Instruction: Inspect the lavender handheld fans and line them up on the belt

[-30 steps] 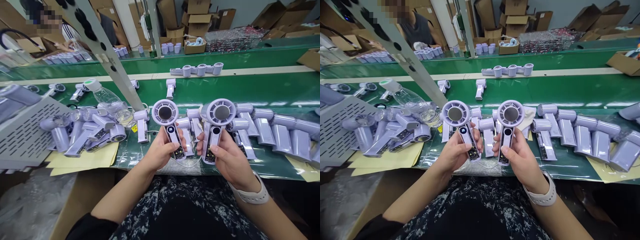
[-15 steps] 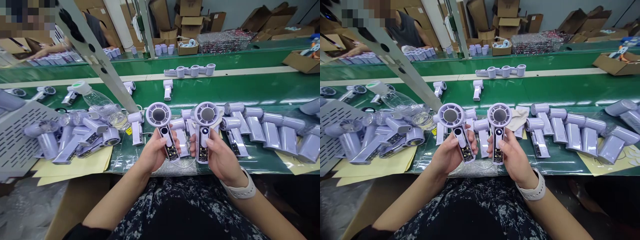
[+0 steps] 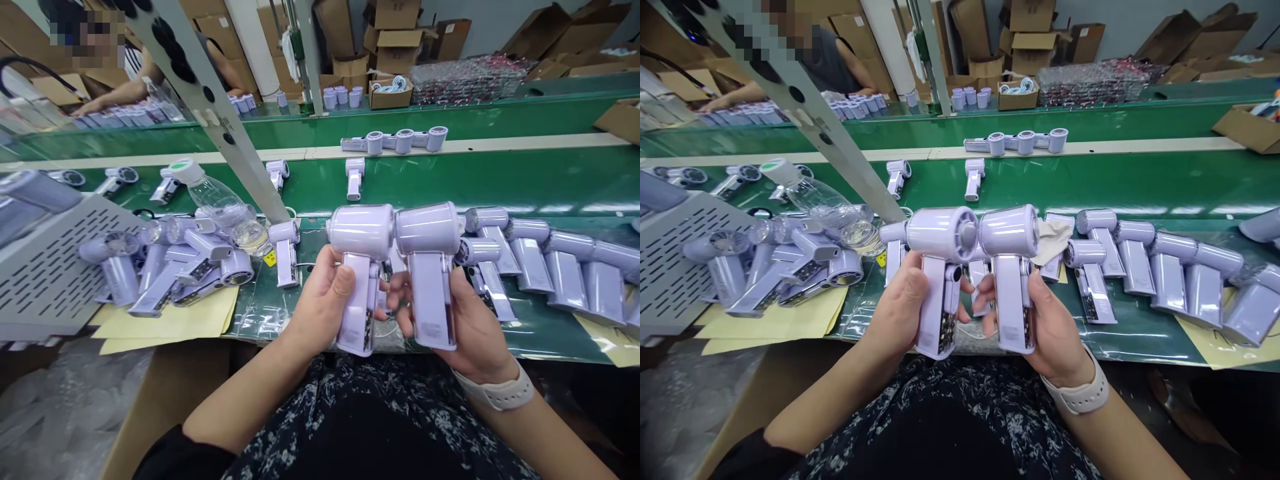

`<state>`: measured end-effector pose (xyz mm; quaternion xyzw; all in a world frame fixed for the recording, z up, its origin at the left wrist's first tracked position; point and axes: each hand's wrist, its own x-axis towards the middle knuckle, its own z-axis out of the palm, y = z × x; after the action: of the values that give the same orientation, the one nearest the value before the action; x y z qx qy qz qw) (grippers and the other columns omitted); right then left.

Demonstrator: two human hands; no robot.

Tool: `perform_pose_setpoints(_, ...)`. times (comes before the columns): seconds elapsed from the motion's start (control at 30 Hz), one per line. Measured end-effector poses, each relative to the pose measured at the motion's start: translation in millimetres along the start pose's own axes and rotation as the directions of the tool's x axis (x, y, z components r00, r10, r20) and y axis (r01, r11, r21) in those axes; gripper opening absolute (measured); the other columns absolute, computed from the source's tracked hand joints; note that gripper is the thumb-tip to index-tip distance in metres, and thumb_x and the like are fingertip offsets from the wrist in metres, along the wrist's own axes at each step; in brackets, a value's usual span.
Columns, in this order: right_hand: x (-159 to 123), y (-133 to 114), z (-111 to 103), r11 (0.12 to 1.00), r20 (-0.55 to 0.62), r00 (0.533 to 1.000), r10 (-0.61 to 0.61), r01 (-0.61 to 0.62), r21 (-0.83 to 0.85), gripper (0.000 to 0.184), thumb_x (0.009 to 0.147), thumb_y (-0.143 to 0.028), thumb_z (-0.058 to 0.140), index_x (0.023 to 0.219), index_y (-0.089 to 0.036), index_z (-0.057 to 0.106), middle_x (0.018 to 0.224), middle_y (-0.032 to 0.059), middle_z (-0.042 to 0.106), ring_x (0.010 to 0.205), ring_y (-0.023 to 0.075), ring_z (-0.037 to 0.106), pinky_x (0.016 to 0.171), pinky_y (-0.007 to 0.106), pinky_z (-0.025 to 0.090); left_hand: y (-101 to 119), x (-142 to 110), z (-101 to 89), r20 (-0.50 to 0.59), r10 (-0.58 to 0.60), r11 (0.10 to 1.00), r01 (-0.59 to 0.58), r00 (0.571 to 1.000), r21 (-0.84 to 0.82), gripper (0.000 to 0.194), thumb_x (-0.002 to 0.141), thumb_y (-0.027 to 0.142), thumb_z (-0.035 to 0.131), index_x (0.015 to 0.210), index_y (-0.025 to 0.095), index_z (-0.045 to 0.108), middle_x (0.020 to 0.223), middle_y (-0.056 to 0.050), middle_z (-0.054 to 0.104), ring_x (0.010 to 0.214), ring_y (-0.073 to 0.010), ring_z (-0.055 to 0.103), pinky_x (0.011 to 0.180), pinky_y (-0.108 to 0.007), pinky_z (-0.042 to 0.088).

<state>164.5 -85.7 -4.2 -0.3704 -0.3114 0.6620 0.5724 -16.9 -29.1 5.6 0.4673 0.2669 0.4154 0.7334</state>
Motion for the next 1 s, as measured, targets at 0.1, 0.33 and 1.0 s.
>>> perform_pose_setpoints(0.1,-3.8,-0.6,0.8,0.999,-0.075,0.997,-0.005,0.009,0.051,0.037,0.092,-0.058,0.071,0.102,-0.023,0.078,0.099,0.0089,0.079,0.086,0.0263,0.076,0.075,0.039,0.066,7.1,-5.6,11.9,-0.076,0.004,1.0,-0.005,0.997,-0.017,0.043,0.093,0.063,0.062,0.106,0.025,0.044,0.09,-0.003,0.076,0.06,-0.0182,0.072,0.052,-0.028,0.058)
perform_pose_setpoints(0.33,-13.1,-8.4,3.5,0.99,-0.005,0.994,-0.108,0.108,0.088,0.021,0.094,-0.041,0.073,0.105,-0.026,0.083,0.105,0.0037,0.081,0.091,0.022,0.078,0.079,0.03,0.067,14.4,-16.2,17.1,-0.006,0.079,0.997,-0.079,0.997,0.003,0.028,0.096,0.045,0.065,0.111,0.026,0.051,0.094,-0.001,0.073,0.076,-0.0177,0.073,0.065,-0.027,0.058)
perform_pose_setpoints(1.0,-10.8,-8.6,-4.2,0.982,-0.12,0.986,-0.117,0.133,0.133,0.025,0.094,-0.044,0.058,0.095,-0.024,0.073,0.085,0.006,0.071,0.072,0.0214,0.067,0.063,0.033,0.061,-3.1,6.8,8.6,0.097,-0.228,0.946,0.244,0.969,-0.214,0.027,0.09,0.022,0.057,0.116,0.017,0.061,0.103,-0.011,0.079,0.085,-0.0279,0.078,0.079,-0.043,0.061)
